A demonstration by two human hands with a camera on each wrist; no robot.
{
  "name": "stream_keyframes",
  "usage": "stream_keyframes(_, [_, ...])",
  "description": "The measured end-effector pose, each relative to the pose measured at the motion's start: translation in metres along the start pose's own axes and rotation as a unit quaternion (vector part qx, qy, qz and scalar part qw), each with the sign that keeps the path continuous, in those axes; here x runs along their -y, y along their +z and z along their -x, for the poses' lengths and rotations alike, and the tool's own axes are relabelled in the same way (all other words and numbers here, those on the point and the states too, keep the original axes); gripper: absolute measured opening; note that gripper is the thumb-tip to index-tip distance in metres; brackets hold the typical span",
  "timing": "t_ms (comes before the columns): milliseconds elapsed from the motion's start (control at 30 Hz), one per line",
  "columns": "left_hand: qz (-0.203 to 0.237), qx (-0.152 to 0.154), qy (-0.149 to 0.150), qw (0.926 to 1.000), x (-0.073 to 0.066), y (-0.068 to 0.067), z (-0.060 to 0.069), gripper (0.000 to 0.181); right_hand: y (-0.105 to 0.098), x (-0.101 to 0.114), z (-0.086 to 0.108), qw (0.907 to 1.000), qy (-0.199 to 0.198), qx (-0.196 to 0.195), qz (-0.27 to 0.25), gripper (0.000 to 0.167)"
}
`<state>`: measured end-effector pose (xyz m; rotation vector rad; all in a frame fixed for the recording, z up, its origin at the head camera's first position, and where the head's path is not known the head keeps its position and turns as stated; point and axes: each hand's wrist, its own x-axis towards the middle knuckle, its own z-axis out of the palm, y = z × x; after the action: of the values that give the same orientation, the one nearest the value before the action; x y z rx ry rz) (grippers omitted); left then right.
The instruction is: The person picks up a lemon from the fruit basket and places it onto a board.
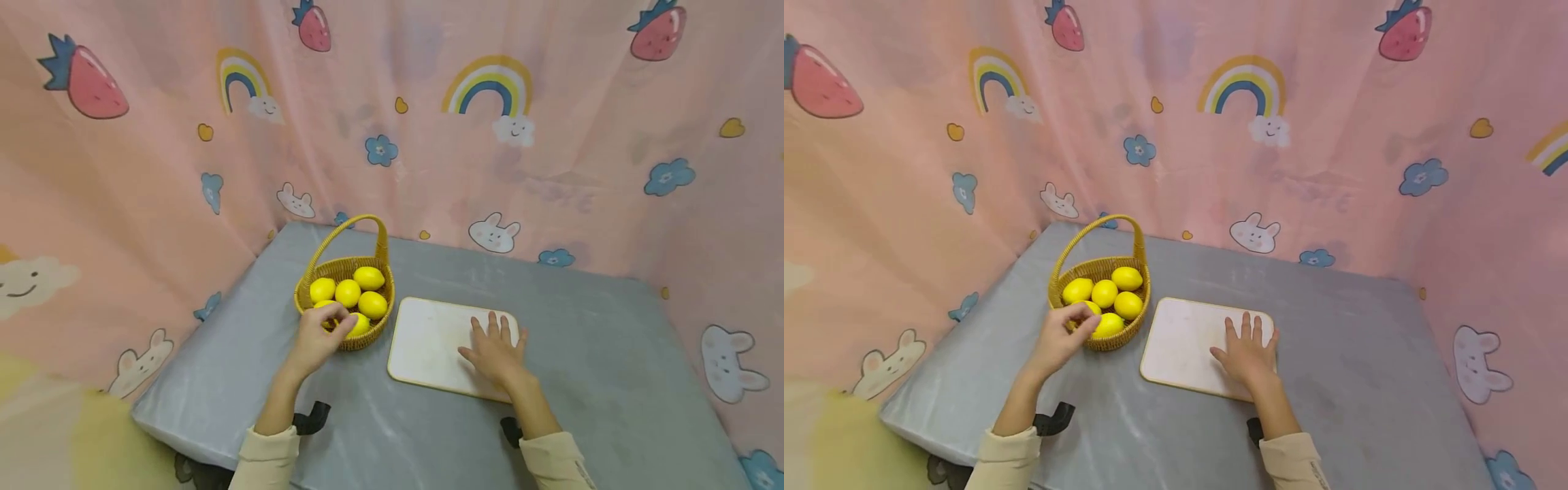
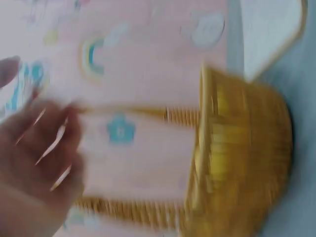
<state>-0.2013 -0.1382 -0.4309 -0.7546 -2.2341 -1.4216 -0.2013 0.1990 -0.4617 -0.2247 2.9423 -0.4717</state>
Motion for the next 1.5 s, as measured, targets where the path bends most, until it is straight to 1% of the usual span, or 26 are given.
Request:
stream_keyframes(33, [-0.010,-0.054,0.008,0.9985,0.000,-0.008,0.001,0.023,0.000,0.000,0.000,1.0000,0.000,-0.004,0.002,0.073])
stream_keyframes(67, [-0.023,-0.106,0.020,0.9938,0.004,-0.014,0.003,0.028,0.000,0.000,0.000,1.0000,0.000,-0.007,0.005,0.072])
stream_keyframes(100, [-0.036,-0.154,0.025,0.9870,0.011,-0.019,0.004,0.030,0.001,-0.001,0.000,0.9999,0.001,-0.008,0.007,0.072])
stream_keyframes(133, [-0.050,-0.195,0.026,0.9792,0.019,-0.023,0.006,0.031,0.001,-0.001,0.000,0.9999,0.001,-0.009,0.006,0.072])
stream_keyframes(167, [-0.066,-0.229,0.025,0.9709,0.027,-0.025,0.007,0.031,0.001,0.000,0.000,1.0000,0.000,-0.008,0.004,0.072])
stream_keyframes(200, [-0.083,-0.253,0.021,0.9637,0.035,-0.026,0.009,0.031,0.001,0.001,-0.001,1.0000,0.000,-0.004,0.004,0.072])
stream_keyframes(233, [-0.091,-0.269,0.021,0.9586,0.043,-0.027,0.009,0.032,0.002,0.001,-0.001,1.0000,-0.002,-0.003,0.002,0.072])
stream_keyframes(267, [-0.097,-0.275,0.019,0.9562,0.055,-0.026,0.011,0.036,0.003,0.002,-0.001,1.0000,-0.002,-0.001,0.001,0.072])
stream_keyframes(300, [-0.099,-0.272,0.010,0.9571,0.063,-0.026,0.012,0.043,0.004,0.003,-0.002,1.0000,-0.002,0.001,0.000,0.072])
stream_keyframes(367, [-0.106,-0.253,-0.004,0.9616,0.074,-0.023,0.012,0.062,0.005,0.006,-0.002,1.0000,-0.004,0.004,-0.002,0.072])
stream_keyframes(433, [-0.114,-0.220,-0.025,0.9685,0.083,-0.021,0.012,0.077,0.006,0.008,-0.003,1.0000,-0.006,0.003,-0.004,0.072])
stream_keyframes(500, [-0.124,-0.184,-0.049,0.9738,0.092,-0.020,0.014,0.086,0.008,0.010,-0.004,1.0000,-0.005,0.004,-0.004,0.072])
stream_keyframes(600, [-0.130,-0.138,-0.081,0.9785,0.103,-0.020,0.019,0.092,0.011,0.011,-0.004,0.9999,-0.004,0.008,-0.006,0.072])
stream_keyframes(667, [-0.114,-0.114,-0.098,0.9819,0.108,-0.020,0.022,0.092,0.014,0.012,-0.005,0.9999,-0.004,0.010,-0.007,0.072])
stream_keyframes(767, [-0.095,-0.084,-0.122,0.9844,0.112,-0.020,0.025,0.090,0.017,0.013,-0.005,0.9999,-0.007,0.011,-0.008,0.072])
stream_keyframes(833, [-0.089,-0.072,-0.131,0.9848,0.113,-0.020,0.026,0.087,0.018,0.014,-0.006,0.9998,-0.011,0.012,-0.008,0.072])
stream_keyframes(933, [-0.100,-0.060,-0.135,0.9840,0.118,-0.020,0.027,0.085,0.020,0.017,-0.007,0.9998,-0.014,0.013,-0.004,0.072])
stream_keyframes(1067, [-0.121,-0.046,-0.129,0.9832,0.123,-0.021,0.030,0.085,0.019,0.021,-0.008,0.9997,-0.025,0.009,-0.003,0.071])
stream_keyframes(1167, [-0.138,-0.034,-0.122,0.9823,0.125,-0.021,0.034,0.084,0.019,0.024,-0.009,0.9991,-0.042,-0.003,-0.006,0.069])
stream_keyframes(1267, [-0.150,-0.029,-0.114,0.9817,0.127,-0.021,0.038,0.079,0.017,0.029,-0.013,0.9969,-0.073,-0.030,-0.009,0.062])
stream_keyframes(1333, [-0.156,-0.029,-0.113,0.9808,0.128,-0.020,0.040,0.076,0.015,0.034,-0.017,0.9938,-0.097,-0.053,-0.013,0.056])
stream_keyframes(1400, [-0.158,-0.029,-0.116,0.9802,0.127,-0.019,0.038,0.074,0.010,0.039,-0.023,0.9890,-0.124,-0.078,-0.022,0.049])
stream_keyframes(1500, [-0.155,-0.026,-0.120,0.9802,0.127,-0.016,0.031,0.075,0.002,0.046,-0.033,0.9815,-0.152,-0.108,-0.042,0.041])
